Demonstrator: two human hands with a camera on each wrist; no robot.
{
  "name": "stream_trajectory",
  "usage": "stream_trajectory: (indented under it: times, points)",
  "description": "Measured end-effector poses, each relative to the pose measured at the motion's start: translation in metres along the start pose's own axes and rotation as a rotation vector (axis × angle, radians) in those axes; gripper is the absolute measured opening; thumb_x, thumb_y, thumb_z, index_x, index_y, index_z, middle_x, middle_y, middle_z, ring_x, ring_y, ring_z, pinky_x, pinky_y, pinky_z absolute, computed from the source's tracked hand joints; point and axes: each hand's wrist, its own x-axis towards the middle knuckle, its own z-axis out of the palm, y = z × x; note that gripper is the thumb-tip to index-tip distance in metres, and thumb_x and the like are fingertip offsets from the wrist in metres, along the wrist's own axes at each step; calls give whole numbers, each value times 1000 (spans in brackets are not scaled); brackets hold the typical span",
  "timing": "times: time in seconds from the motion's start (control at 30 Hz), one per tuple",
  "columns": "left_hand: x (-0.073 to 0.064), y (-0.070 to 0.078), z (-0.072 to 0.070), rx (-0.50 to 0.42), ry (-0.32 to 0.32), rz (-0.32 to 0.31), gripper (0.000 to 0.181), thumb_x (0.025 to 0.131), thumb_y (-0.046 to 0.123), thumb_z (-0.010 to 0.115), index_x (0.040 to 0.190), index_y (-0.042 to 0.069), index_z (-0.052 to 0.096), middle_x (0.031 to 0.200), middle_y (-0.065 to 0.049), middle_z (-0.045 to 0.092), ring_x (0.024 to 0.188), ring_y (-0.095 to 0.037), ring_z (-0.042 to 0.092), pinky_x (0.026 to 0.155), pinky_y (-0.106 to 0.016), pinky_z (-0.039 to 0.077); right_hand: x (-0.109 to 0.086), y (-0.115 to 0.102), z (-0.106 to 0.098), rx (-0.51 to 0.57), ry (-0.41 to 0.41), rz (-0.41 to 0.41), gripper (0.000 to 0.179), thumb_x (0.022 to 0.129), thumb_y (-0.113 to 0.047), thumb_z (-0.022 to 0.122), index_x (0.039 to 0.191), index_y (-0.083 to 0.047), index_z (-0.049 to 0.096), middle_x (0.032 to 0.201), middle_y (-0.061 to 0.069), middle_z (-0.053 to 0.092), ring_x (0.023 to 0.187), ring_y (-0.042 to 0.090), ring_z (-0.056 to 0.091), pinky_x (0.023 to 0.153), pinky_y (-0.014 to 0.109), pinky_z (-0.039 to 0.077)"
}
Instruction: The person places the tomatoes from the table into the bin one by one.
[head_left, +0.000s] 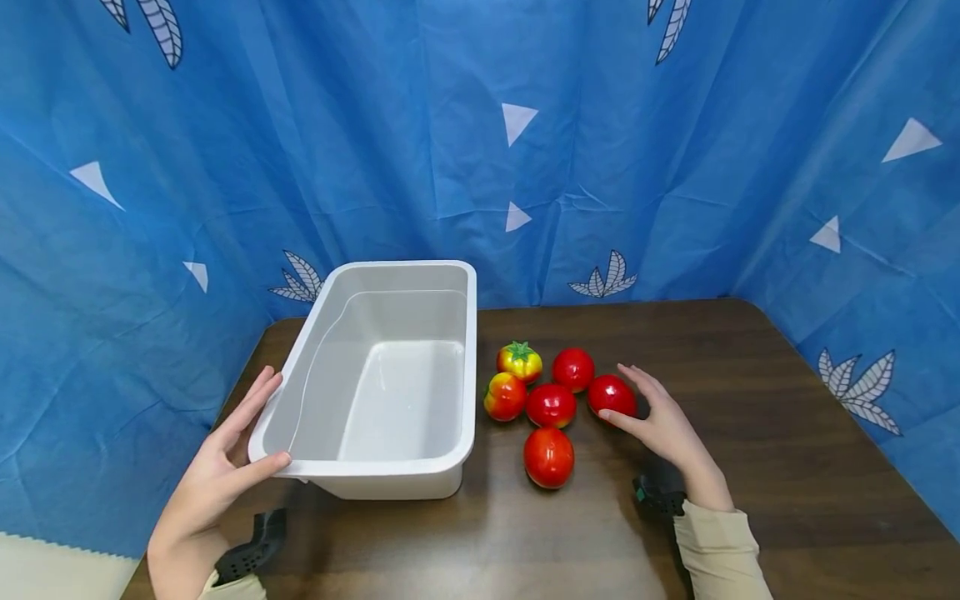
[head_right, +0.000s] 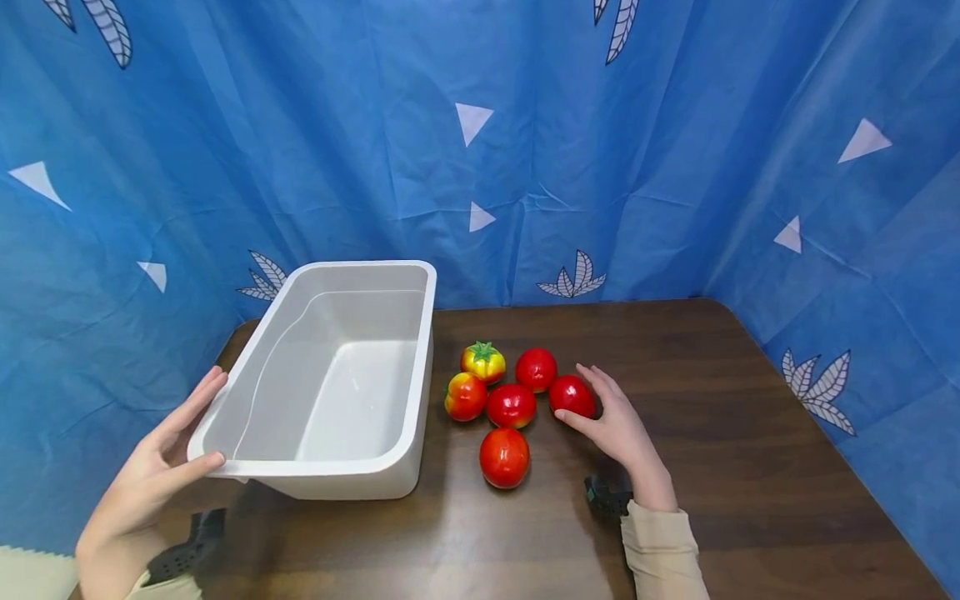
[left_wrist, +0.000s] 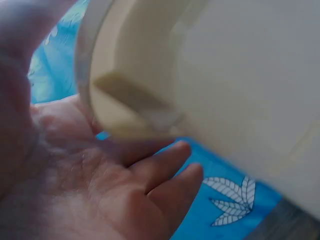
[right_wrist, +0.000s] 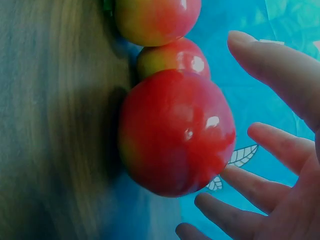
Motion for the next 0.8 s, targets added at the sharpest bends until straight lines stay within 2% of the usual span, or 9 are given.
stream_trajectory:
  times: [0.17, 0.27, 0.47, 0.67, 0.8]
  points:
    - [-4, -4, -6, -58, -60, -18, 81, 78, -26, 54, 147, -3, 19, 157, -3, 8, 136, -1, 21, 93, -16, 40, 1, 7, 1, 9, -6, 0, 84, 79, -41, 73, 145, -7, 33, 148, 26, 23, 129, 47, 28, 90, 67, 35]
    - [-5, -6, -8, -59, -82, -38, 78, 79, -25, 53, 147, -4, 20, 158, -4, 7, 135, -1, 22, 91, -18, 43, 2, 11, 2, 19, -8, 2, 84, 79, -40, 73, 145, -7, 33, 148, 27, 24, 129, 47, 27, 90, 68, 35]
    - [-5, -8, -11, -92, -138, -29, 75, 83, -21, 54, 147, -5, 18, 158, -6, 5, 135, -5, 25, 87, -22, 47, 1, 14, 4, 64, -26, 19, 86, 78, -38, 74, 146, -8, 31, 148, 25, 25, 129, 47, 27, 92, 67, 34]
    - [-4, -8, -12, -48, -135, -41, 76, 82, -24, 51, 147, -3, 18, 158, -5, 5, 130, -5, 33, 83, -23, 50, 2, 16, 9, 92, -44, 35, 86, 78, -35, 75, 146, -10, 30, 146, 25, 27, 126, 47, 30, 91, 64, 37]
    - [-4, -8, -11, -58, -138, -43, 76, 82, -25, 49, 148, -3, 17, 158, -4, 5, 129, -5, 34, 83, -24, 50, 4, 18, 10, 102, -34, 38, 84, 79, -31, 75, 146, -9, 29, 145, 25, 30, 125, 46, 33, 90, 63, 39]
